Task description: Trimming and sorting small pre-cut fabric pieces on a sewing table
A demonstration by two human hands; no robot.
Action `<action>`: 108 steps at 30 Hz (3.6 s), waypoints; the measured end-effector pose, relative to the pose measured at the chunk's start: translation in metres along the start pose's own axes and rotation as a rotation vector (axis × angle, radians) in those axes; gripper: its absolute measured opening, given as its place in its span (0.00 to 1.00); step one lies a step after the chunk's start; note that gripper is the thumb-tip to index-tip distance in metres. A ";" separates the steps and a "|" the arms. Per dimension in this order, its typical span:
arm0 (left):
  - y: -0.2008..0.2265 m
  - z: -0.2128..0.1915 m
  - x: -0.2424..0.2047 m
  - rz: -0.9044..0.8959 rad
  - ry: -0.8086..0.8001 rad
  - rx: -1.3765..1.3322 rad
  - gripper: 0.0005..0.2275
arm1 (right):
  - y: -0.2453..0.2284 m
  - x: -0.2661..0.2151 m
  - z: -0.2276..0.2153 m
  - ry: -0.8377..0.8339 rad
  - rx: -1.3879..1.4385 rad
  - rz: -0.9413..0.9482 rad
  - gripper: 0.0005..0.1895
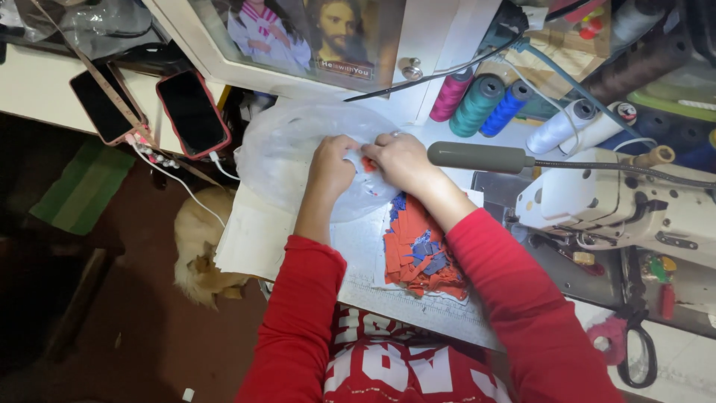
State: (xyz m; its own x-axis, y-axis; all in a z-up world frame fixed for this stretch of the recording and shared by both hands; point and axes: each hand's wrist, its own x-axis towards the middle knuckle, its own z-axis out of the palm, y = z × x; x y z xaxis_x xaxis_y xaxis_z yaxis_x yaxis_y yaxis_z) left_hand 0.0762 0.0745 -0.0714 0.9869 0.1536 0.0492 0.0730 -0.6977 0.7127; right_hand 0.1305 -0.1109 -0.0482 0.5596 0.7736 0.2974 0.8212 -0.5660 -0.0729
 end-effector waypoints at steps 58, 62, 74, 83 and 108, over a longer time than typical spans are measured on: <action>0.094 0.006 -0.060 0.609 -0.471 -0.014 0.05 | -0.017 -0.178 -0.084 -0.070 0.579 0.428 0.19; 0.075 0.008 -0.051 0.551 -0.332 0.036 0.06 | -0.022 -0.183 -0.094 0.019 0.571 0.591 0.18; 0.044 0.039 -0.030 0.518 0.024 0.300 0.13 | -0.008 -0.194 -0.058 0.364 0.456 0.420 0.10; 0.082 0.044 -0.050 0.567 -0.178 0.052 0.19 | 0.002 -0.177 -0.046 0.214 0.549 0.466 0.07; 0.078 0.046 -0.055 0.554 -0.190 0.196 0.14 | 0.004 -0.182 -0.030 0.388 0.675 0.373 0.07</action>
State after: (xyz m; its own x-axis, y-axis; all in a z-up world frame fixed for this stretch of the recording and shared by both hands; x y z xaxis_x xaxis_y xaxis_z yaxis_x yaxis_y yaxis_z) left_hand 0.0342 -0.0205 -0.0509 0.8926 -0.3834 0.2371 -0.4508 -0.7562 0.4742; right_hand 0.0289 -0.2622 -0.0740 0.8292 0.3490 0.4365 0.5509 -0.3784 -0.7439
